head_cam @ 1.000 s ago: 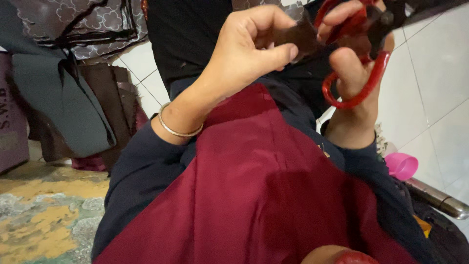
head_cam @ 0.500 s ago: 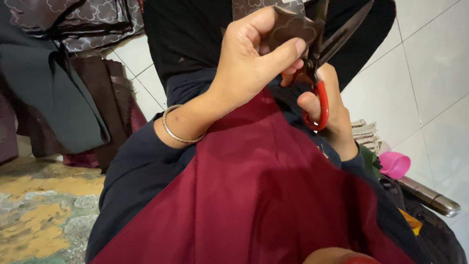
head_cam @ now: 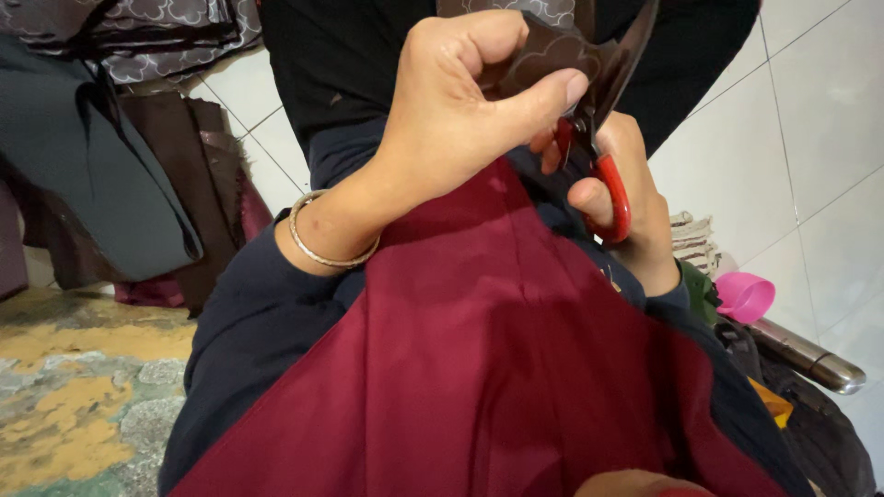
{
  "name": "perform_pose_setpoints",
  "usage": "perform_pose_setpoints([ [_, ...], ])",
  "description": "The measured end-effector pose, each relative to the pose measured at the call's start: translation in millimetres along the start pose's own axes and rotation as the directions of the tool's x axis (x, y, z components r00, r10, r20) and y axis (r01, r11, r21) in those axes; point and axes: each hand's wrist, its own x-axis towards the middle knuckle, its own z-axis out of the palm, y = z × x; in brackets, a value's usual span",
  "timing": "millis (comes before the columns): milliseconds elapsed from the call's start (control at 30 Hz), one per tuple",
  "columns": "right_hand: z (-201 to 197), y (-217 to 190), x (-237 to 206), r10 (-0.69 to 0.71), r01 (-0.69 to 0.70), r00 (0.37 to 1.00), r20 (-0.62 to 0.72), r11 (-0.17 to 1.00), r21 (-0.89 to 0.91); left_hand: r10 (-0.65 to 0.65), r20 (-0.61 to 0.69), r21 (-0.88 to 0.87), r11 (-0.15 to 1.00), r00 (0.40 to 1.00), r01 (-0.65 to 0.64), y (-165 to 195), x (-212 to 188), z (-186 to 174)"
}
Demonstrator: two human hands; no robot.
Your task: The person sits on the floor and uses red-handled scissors to cut a brown patterned fabric into small shapes. They hold the fabric with the left hand and cut with the right hand, repeatedly trimming the edges to form rounded shapes.
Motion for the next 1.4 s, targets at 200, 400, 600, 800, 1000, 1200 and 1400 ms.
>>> perform_pose_setpoints([
  [200, 0.1, -5.5, 9.0, 0.030, -0.029, 0.999, 0.011, 0.997, -0.075, 0.037, -0.017, 0.124, 0.992, 0.999, -0.035, -1.4, -0.4, -1.3],
  [400, 2.1, -6.8, 11.8, 0.004, -0.001, 0.999, 0.036, 0.995, -0.095, 0.046, -0.007, 0.105, 0.993, 0.999, -0.045, -3.9, 0.1, -1.1],
  [600, -2.9, 5.9, 6.7, 0.006, -0.004, 0.998, 0.063, 1.000, -0.027, 0.067, -0.038, 0.184, 0.981, 0.997, -0.058, -6.4, 0.0, -0.7],
  [800, 3.8, 4.6, -6.1, -0.016, 0.016, 1.000, -0.009, 1.000, 0.003, 0.076, -0.041, 0.195, 0.979, 0.996, -0.067, -6.0, 0.6, -1.4],
  [1000, 3.5, 7.6, -3.1, -0.076, 0.074, 0.997, 0.024, 0.994, 0.085, 0.012, -0.026, 0.104, 0.995, 1.000, -0.009, 1.9, 0.8, 0.6],
  [1200, 5.5, 4.7, -4.9, -0.038, 0.033, 0.999, 0.024, 0.985, 0.167, -0.025, -0.011, 0.054, 0.998, 1.000, 0.026, 5.6, 1.6, 2.5],
  [1400, 6.0, 2.6, -3.9, -0.008, 0.000, 0.999, 0.040, 0.981, 0.196, -0.020, -0.009, 0.063, 0.998, 1.000, 0.020, 2.4, -1.6, 2.4],
])
